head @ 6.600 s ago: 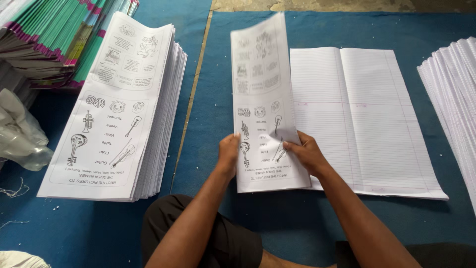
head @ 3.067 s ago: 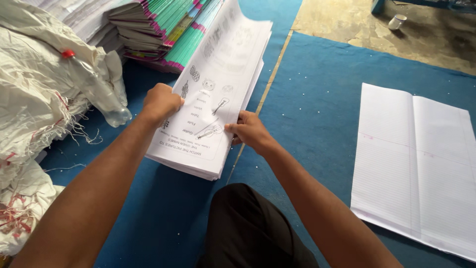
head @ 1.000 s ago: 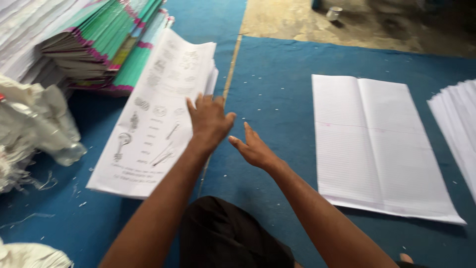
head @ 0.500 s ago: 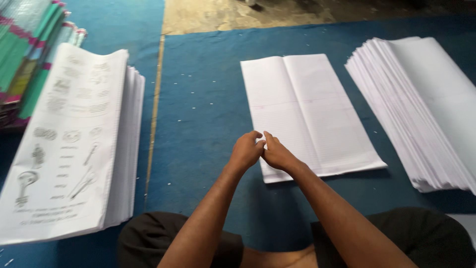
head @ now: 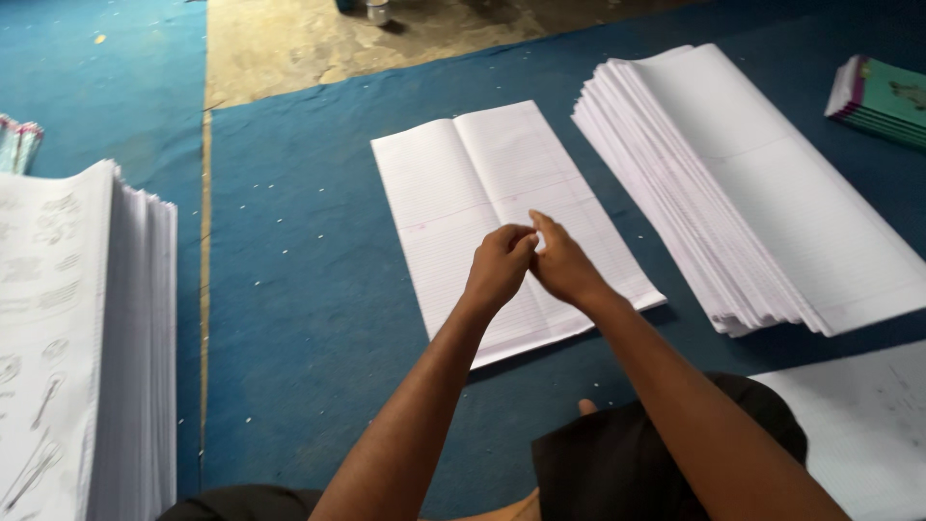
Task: The person sits on a blue floor mat and assembles notebooks by inserting printed covers into stacks of lined paper. They repeatedly pick up a cover, open a paper stack, insert the cover, and place the assembled unit aside.
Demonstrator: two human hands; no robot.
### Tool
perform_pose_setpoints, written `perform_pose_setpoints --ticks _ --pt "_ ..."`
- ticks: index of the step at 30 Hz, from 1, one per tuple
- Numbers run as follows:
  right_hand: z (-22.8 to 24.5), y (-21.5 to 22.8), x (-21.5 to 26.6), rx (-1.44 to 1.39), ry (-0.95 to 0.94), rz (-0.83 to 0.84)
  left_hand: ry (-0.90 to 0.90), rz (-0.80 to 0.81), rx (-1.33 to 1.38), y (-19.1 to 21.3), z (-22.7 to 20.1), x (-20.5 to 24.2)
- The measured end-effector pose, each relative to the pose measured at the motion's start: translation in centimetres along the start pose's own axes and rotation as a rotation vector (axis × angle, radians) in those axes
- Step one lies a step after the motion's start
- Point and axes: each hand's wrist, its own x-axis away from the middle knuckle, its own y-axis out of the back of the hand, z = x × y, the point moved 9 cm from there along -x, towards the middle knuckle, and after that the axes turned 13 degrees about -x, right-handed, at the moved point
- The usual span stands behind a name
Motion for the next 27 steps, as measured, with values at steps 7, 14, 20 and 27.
perform_pose_setpoints --ticks 7,14,20,27 --pt "0.3 11.1 3.9 -0.027 0.098 -0.233 -0.113 0.025 0.144 -6.5 -8.5 -0.8" --pt "-4.3 22.4 10.5 -0.122 0.115 -0.495 -0.160 0.223 0.248 -16.5 -16.3 1.2" --pt "-11.3 29.5 18.1 -0.253 -0.092 -0.762 -0.138 0.410 0.223 -26.0 -19.2 4.8" --pt "-22.6 32.8 30.3 0.099 -0.472 -1.097 -0.187 0.684 -0.157 -38.4 -16.1 8.6"
